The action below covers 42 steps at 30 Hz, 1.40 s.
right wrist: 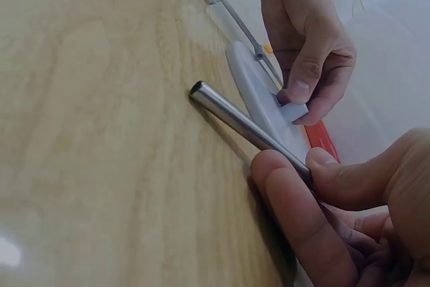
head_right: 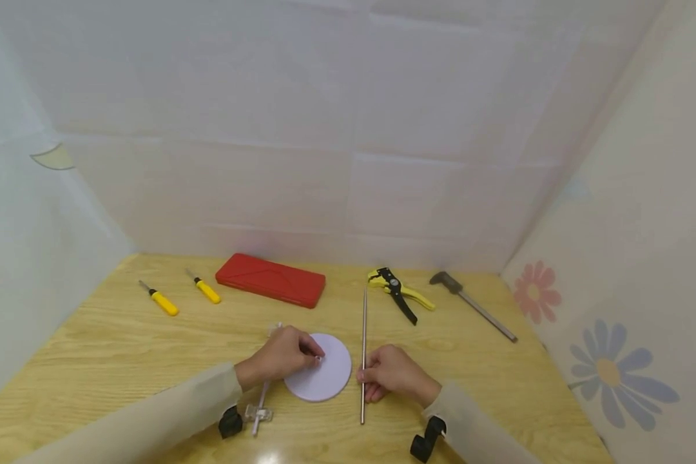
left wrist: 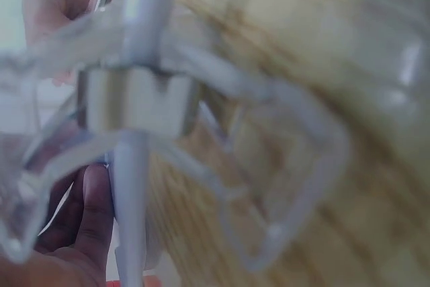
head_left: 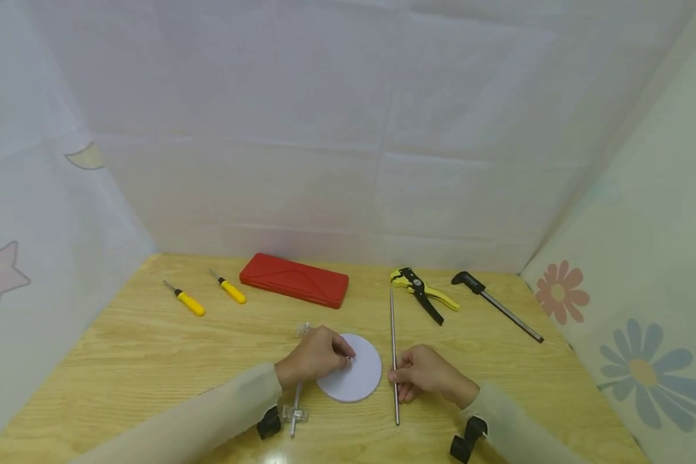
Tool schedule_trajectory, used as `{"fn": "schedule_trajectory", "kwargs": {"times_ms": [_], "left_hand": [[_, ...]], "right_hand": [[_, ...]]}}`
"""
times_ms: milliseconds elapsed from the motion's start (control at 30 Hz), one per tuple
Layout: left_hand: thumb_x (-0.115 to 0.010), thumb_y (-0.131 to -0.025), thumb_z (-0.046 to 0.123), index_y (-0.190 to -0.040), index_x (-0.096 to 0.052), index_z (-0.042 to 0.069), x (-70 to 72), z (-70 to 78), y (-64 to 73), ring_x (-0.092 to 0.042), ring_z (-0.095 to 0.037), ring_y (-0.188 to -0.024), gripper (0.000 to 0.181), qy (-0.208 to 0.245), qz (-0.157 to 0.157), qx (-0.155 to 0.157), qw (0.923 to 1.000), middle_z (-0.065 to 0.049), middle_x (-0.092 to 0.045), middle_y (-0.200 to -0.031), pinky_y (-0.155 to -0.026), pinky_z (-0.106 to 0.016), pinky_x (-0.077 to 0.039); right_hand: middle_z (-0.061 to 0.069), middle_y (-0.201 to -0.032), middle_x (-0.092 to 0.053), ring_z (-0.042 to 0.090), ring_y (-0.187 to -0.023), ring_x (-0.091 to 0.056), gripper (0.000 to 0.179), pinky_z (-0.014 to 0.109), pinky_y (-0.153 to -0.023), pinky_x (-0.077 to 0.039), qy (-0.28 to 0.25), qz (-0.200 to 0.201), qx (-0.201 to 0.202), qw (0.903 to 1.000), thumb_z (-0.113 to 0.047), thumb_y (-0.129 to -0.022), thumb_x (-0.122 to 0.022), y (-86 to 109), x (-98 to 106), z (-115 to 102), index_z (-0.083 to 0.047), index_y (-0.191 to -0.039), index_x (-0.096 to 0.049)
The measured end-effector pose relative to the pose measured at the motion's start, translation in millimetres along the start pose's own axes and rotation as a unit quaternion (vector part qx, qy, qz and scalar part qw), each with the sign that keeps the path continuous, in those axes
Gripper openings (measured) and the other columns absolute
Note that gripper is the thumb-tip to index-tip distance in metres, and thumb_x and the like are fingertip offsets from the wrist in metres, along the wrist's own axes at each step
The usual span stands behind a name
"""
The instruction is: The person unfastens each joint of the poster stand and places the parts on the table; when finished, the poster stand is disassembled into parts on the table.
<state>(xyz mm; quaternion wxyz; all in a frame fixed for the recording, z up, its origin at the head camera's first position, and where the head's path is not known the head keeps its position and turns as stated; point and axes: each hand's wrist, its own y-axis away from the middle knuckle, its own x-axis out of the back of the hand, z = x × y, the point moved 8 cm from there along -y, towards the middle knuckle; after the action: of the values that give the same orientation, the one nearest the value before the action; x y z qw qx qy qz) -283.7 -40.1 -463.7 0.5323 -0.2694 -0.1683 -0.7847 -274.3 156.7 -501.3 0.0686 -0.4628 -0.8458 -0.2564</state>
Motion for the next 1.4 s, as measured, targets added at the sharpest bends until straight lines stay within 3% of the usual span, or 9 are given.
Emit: {"fn": "schedule_trajectory", "kwargs": {"times_ms": [433,733,1400], "left_hand": [[-0.078,-0.081,0.006,-0.088,-0.081,0.008,-1.6,-1.9,-1.0,-0.069,-0.008,-0.082,0.008,-0.006,-0.003,0.002,1.0000,0.000,-0.078,-0.083,-0.066,-0.023,-0.057],[-0.077,-0.080,0.004,-0.088,-0.081,0.006,0.3,0.1,-0.5,-0.069,-0.010,-0.082,0.009,-0.005,-0.002,-0.005,1.0000,-0.002,-0.078,-0.083,-0.066,-0.023,-0.056],[-0.078,-0.081,0.005,-0.089,-0.081,0.007,0.7,1.5,2.2,-0.070,-0.011,-0.083,0.009,-0.002,-0.007,0.007,1.0000,-0.003,-0.079,-0.086,-0.067,-0.026,-0.058]], "right_hand": [[0.006,-0.065,-0.071,0.012,-0.057,-0.070,0.017,0.028,-0.055,-0.060,-0.020,-0.037,-0.004,0.9991,-0.012,-0.095,-0.070,9.2,-12,7,0.001,-0.083,-0.068],[0.007,-0.069,-0.072,0.013,-0.060,-0.072,0.019,0.027,-0.056,-0.060,-0.050,-0.070,-0.014,0.9962,-0.013,-0.099,-0.064,13.9,-17,8,0.003,-0.089,-0.070],[0.003,-0.062,-0.069,0.011,-0.053,-0.070,0.024,0.024,-0.047,-0.056,-0.056,-0.052,-0.042,0.9962,-0.020,-0.094,-0.071,14.6,-20,12,0.001,-0.084,-0.072]]}}
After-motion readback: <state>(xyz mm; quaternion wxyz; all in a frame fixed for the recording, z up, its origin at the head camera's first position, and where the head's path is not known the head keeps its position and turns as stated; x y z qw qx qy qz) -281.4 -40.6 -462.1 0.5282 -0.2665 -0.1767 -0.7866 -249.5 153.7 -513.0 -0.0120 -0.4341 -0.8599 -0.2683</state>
